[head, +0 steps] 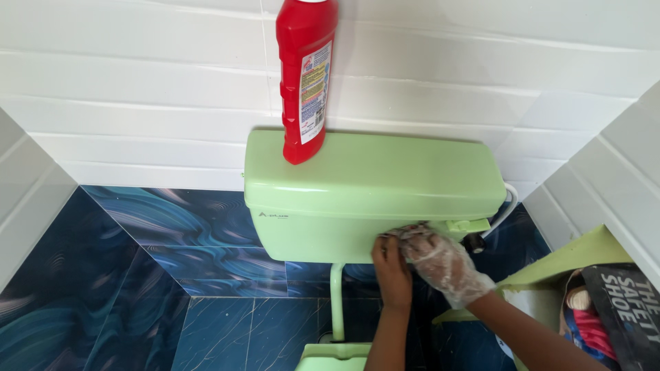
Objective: The person wipes the base, seat, and tank of a light green toilet using a cloth. The person then rinses the cloth under a handheld bidet sprayer and places it on the toilet seat.
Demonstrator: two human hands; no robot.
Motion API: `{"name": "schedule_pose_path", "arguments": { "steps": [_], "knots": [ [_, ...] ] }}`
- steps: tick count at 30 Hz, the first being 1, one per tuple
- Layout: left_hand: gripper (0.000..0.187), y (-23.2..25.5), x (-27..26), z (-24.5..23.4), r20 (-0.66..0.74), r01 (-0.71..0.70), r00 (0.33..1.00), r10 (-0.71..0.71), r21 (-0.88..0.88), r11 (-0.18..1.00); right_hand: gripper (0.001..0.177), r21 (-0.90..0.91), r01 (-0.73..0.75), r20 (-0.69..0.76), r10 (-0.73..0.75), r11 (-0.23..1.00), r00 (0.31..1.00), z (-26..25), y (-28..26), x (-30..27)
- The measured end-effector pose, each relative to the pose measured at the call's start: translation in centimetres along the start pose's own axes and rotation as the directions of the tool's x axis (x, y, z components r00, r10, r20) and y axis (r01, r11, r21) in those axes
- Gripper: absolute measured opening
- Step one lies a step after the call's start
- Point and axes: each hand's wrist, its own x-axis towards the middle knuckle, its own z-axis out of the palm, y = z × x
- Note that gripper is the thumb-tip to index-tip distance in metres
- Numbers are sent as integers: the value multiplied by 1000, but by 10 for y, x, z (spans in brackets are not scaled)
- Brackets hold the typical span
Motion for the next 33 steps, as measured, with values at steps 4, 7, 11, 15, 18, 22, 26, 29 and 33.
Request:
{"name": "schedule_pose_path", "arguments": {
  "steps": [4, 7, 11, 15, 18, 22, 26, 29, 33],
  "knots": [
    [54, -6, -1, -16, 239, -179, 957, 166, 31, 983, 38, -17, -87, 64, 88, 996, 994, 18, 2, -26],
    [53, -38, 24, -61, 333, -435, 868, 370, 148, 888, 42, -118, -20, 39, 24, 993, 999, 19, -28, 1],
    [47, -85, 67, -165, 433, 41, 893, -127, 203, 978, 36, 150, 35, 28, -40, 988, 999, 2, -115, 101],
    [64, -110, 94, -251, 47, 46, 995, -87, 564, 824, 30, 406, 90, -23, -89, 909, 996, -48, -206, 179],
    [50, -111, 96, -268, -129, 192, 980, -149, 471, 861, 36, 431, 130, -127, -83, 893, 988, -79, -222, 196],
    [54, -106, 78, -222, -179, 458, 885, -430, 168, 873, 43, 44, 331, -106, -325, 943, 940, -86, -195, 177],
    [61, -97, 41, -149, -350, 354, 887, -301, 95, 931, 34, 275, 315, 47, -340, 908, 939, -66, -153, 148],
    [60, -85, 21, -97, -405, 408, 843, -353, 56, 911, 27, 309, 269, 212, -342, 912, 916, -46, -123, 123],
    [59, -64, 0, -45, -360, 471, 809, -466, -80, 879, 30, 323, 239, 276, -332, 916, 902, -25, -84, 83]
  ]
}}
